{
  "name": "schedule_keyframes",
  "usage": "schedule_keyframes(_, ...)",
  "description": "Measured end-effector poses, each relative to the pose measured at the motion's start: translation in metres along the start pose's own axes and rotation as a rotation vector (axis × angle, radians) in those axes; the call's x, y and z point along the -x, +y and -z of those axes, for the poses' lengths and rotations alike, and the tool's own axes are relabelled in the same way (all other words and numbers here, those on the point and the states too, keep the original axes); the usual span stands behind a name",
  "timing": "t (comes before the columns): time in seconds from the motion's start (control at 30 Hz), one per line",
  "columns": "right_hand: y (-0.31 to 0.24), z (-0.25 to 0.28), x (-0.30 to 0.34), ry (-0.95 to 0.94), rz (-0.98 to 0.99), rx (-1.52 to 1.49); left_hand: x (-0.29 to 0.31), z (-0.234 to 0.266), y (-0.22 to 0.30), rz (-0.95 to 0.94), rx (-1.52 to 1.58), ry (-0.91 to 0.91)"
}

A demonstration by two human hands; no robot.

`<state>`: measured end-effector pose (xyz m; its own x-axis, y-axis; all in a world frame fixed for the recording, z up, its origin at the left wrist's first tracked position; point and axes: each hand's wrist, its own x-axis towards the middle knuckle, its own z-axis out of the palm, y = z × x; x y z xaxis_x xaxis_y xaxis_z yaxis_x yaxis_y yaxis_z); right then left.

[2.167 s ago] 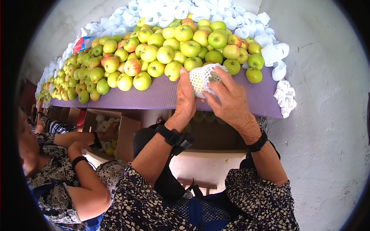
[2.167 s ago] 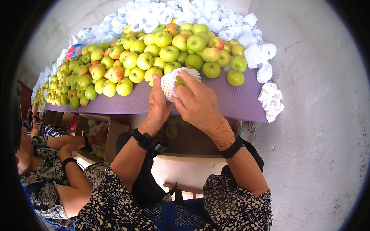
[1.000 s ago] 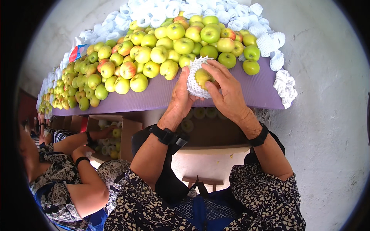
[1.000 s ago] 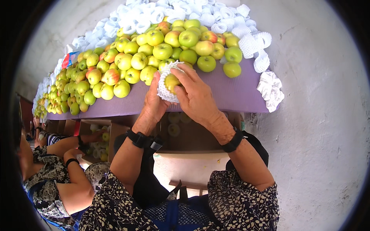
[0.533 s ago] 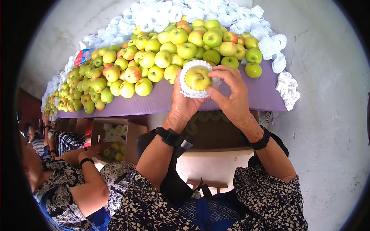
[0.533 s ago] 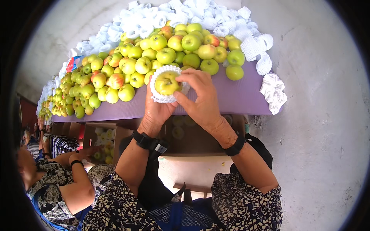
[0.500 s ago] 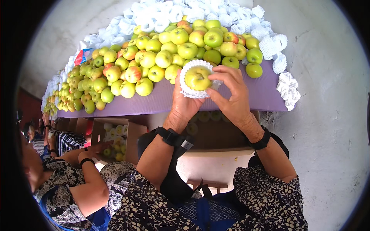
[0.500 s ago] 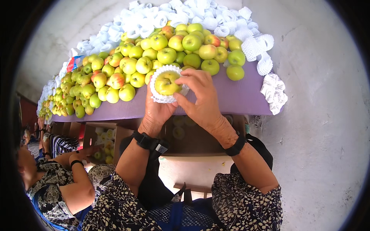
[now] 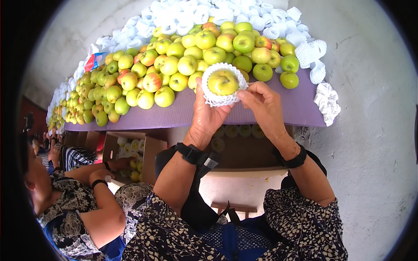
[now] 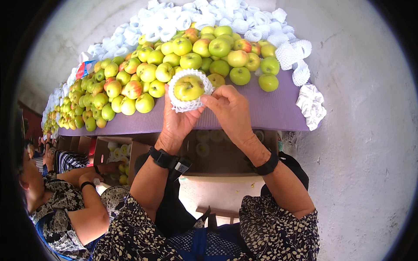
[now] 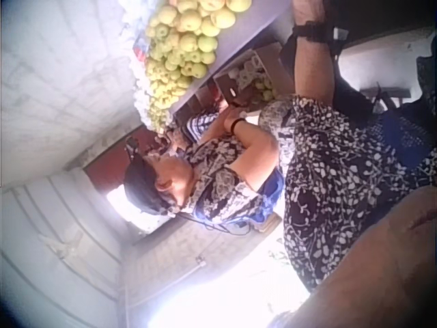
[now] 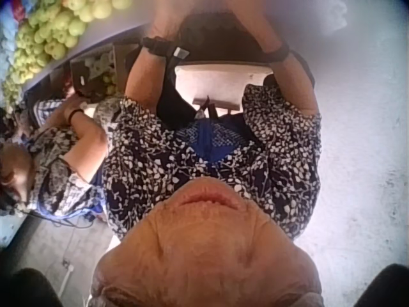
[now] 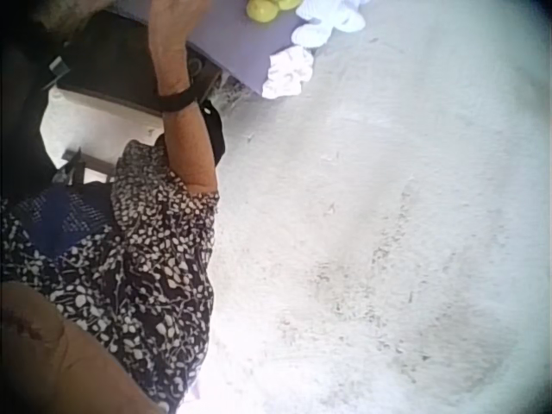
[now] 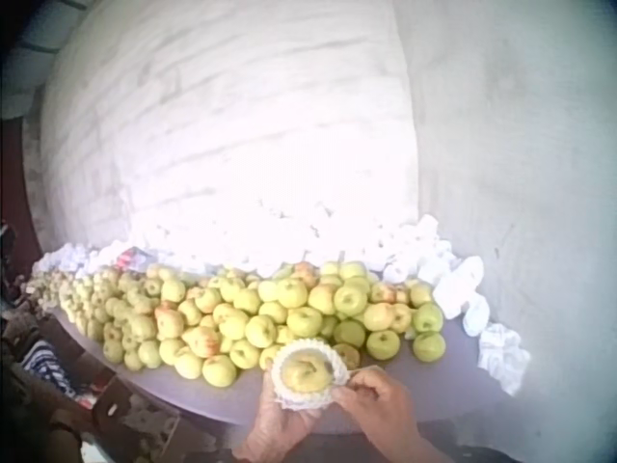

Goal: The person packs fruit by hand, picking up a foam sleeve and an apple, sliding the apple into the sleeve, and placing the sleeved apple into a cardboard box.

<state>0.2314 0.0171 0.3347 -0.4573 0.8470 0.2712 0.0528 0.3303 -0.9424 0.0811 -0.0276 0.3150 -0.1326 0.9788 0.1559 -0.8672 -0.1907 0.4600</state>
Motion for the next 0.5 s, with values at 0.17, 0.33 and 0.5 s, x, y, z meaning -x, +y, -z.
schedule_keyframes(0.17,-0.015,0.000,-0.004,0.070,-0.136,-0.361,0.000,0.004,-0.001,-0.029,-0.037,0.081)
schedule_keyframes(0.33,-0.003,0.003,-0.004,0.027,-0.170,-0.430,0.001,-0.002,-0.005,-0.038,-0.094,0.075)
schedule_keyframes(0.5,0.001,0.004,-0.004,-0.059,-0.227,-0.587,0.002,-0.001,-0.005,-0.033,-0.087,0.080)
